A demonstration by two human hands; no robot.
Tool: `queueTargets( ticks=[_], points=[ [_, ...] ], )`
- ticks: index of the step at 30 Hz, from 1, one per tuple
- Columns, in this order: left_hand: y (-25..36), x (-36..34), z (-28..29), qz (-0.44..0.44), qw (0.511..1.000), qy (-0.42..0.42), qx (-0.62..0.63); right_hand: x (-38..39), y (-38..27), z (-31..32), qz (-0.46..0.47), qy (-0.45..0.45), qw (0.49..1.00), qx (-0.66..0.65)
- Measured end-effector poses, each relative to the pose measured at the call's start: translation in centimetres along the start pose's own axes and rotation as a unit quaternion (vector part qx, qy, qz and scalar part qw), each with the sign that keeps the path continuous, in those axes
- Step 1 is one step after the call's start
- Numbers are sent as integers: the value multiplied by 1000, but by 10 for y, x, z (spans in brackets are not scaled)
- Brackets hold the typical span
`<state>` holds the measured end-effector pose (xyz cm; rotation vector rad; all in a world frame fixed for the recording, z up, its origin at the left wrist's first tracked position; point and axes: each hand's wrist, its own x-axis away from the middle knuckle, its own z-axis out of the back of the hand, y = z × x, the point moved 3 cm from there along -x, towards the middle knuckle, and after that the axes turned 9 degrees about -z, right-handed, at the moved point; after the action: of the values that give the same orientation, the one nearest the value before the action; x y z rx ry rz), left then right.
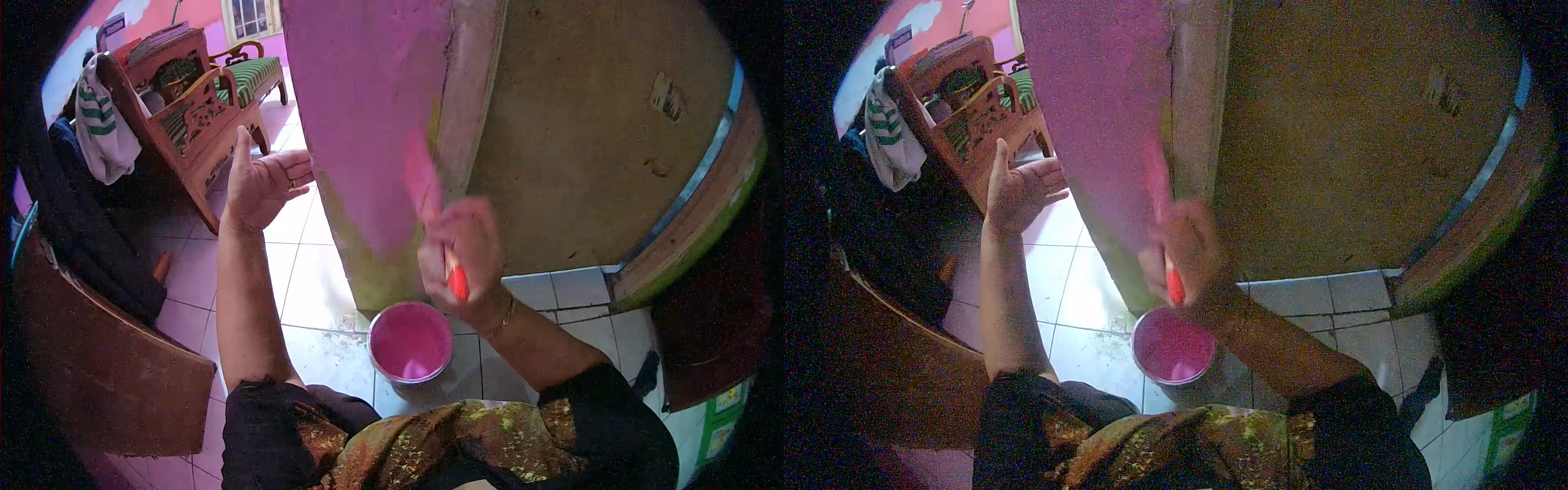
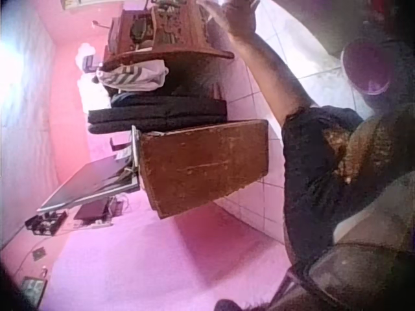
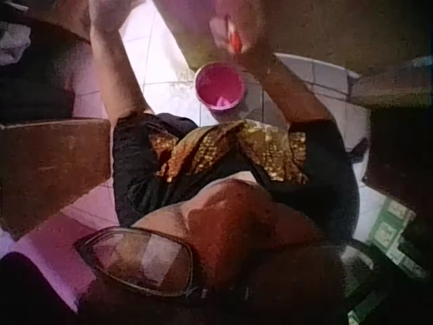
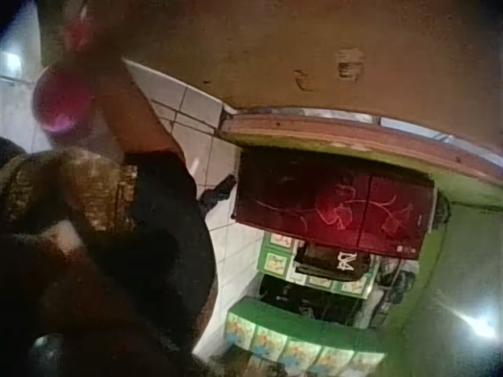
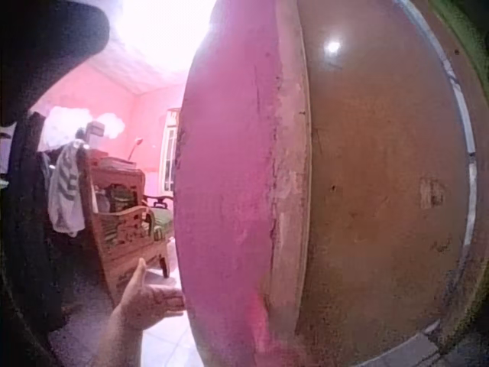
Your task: The person applies pink paint to a wall using a brush, dipping the brush into a bucket of paint periodically and spreading it across the wall surface.
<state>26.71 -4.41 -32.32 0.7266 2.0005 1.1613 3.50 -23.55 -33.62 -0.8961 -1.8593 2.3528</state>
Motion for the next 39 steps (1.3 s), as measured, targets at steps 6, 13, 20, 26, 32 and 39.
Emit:
queueTargets(
  ticks=[6, 13, 20, 26, 32, 39],
  points=[
    [-4, -5, 4, 7, 1000, -13, 10, 20, -3, 18, 177, -116, 958, 194],
    [3, 0, -8, -23, 991, -111, 77, 22, 48, 22, -4, -412, 888, 204],
    [-10, 5, -56, -55, 982, 180, 6, 63, 178, -20, -62, -557, 783, 271],
    [-14, 15, -29, -59, 963, -188, 184, 79, 205, -44, -52, -561, 779, 277],
    [-16, 9, -11, -61, 975, -150, 152, 86, 235, -58, -67, -533, 790, 295],
    [-16, 8, -29, -60, 979, 195, 21, 94, 258, -54, -174, -532, 759, 333]
  ],
)
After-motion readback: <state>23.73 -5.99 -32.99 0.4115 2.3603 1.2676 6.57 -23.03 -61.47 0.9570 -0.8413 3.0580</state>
